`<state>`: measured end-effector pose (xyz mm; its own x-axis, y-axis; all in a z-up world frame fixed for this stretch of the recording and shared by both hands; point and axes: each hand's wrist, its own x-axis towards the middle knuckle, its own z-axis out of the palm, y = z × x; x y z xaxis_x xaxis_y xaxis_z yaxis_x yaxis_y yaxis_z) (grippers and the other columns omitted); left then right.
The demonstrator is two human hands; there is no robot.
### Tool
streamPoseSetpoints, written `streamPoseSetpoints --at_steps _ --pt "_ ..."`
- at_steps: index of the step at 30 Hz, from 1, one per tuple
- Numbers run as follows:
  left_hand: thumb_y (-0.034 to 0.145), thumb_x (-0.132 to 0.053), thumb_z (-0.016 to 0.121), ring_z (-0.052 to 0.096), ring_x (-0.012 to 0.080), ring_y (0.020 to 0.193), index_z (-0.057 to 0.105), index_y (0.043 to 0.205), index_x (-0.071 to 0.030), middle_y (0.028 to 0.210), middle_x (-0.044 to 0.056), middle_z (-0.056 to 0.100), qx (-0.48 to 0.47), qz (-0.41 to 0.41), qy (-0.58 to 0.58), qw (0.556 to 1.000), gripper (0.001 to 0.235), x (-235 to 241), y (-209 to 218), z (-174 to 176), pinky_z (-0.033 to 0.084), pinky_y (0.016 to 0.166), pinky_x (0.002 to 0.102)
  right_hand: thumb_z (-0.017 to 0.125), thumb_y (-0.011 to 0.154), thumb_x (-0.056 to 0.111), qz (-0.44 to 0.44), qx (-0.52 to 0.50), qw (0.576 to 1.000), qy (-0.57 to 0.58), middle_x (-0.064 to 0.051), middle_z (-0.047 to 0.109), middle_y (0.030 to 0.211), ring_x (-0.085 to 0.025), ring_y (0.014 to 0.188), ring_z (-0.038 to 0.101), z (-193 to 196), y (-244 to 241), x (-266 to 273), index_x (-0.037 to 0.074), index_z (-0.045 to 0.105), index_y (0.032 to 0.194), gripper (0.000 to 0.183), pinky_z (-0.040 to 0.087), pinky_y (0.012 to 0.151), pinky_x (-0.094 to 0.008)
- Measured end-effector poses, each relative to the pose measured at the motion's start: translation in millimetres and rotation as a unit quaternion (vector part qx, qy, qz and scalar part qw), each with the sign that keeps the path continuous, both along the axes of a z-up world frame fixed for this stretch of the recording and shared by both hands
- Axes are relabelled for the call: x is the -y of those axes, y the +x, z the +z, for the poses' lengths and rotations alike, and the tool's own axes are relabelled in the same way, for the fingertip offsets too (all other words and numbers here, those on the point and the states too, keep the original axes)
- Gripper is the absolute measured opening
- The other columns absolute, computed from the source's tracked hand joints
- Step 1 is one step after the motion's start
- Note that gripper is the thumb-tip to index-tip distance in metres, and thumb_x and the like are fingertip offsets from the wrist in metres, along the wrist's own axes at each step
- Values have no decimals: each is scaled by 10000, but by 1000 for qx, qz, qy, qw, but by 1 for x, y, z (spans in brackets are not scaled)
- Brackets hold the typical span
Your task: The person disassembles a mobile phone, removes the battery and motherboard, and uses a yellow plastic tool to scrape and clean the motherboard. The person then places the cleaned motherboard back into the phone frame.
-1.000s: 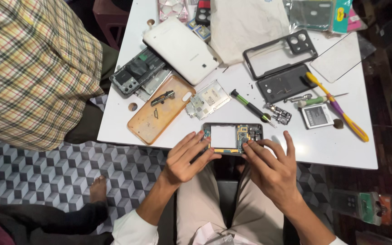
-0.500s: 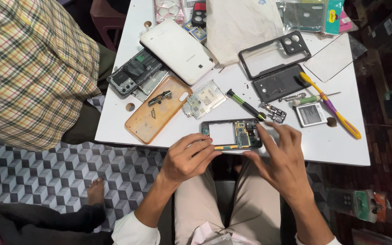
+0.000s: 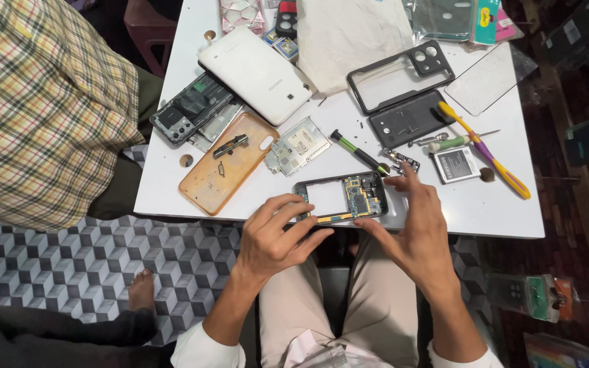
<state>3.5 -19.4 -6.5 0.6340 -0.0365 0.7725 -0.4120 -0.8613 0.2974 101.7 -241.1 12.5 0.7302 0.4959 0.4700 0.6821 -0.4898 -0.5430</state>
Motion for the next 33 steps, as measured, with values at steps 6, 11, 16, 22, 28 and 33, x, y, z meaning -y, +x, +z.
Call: streamPoseSetpoints --at_steps 6,11,16,22,28,33 --pt "819 -230 822 633 280 1034 734 1086 -20 1100 83 696 -106 30 -4 994 352 30 11 20 549 784 406 916 705 318 -24 -43 997 52 -189 703 1199 -326 1093 701 -6 -4 1 -13 203 1564 1165 549 940 -433" --pt "861 -172 754 610 283 986 724 1105 -49 1011 66 677 -223 62 9 973 275 48 9 29 508 768 438 852 813 182 5 -48 997 68 -160 746 1191 -302 1122 731 -3 -3 11 -11 217 1587 1020 449 1155 -479" --pt "834 -96 724 604 321 965 722 1021 -49 985 103 666 -270 64 -29 960 193 48 11 32 502 805 462 845 815 156 -22 -86 993 76 -135 770 1146 -261 1082 751 -4 -5 13 21 353 1550 894 519 1056 -413" --pt "825 -139 754 614 365 937 731 933 -34 912 145 673 -325 39 -49 944 152 37 27 39 507 793 487 843 802 119 -30 -88 992 89 -127 776 1123 -215 1014 755 -2 -6 12 24 467 1486 786 541 946 -366" --pt "803 -238 797 638 344 955 748 951 -37 898 129 702 -393 7 -54 918 255 29 34 57 507 819 477 854 766 112 -31 -91 992 87 -132 767 1123 -222 1013 734 3 -6 12 13 599 1364 658 552 861 -345" --pt "822 -245 798 660 336 991 742 1049 -30 1043 118 737 -269 -5 -109 957 318 21 12 66 522 845 440 771 843 25 -28 -142 982 118 -123 758 1128 -221 1036 737 11 3 22 19 666 1296 464 556 789 -325"
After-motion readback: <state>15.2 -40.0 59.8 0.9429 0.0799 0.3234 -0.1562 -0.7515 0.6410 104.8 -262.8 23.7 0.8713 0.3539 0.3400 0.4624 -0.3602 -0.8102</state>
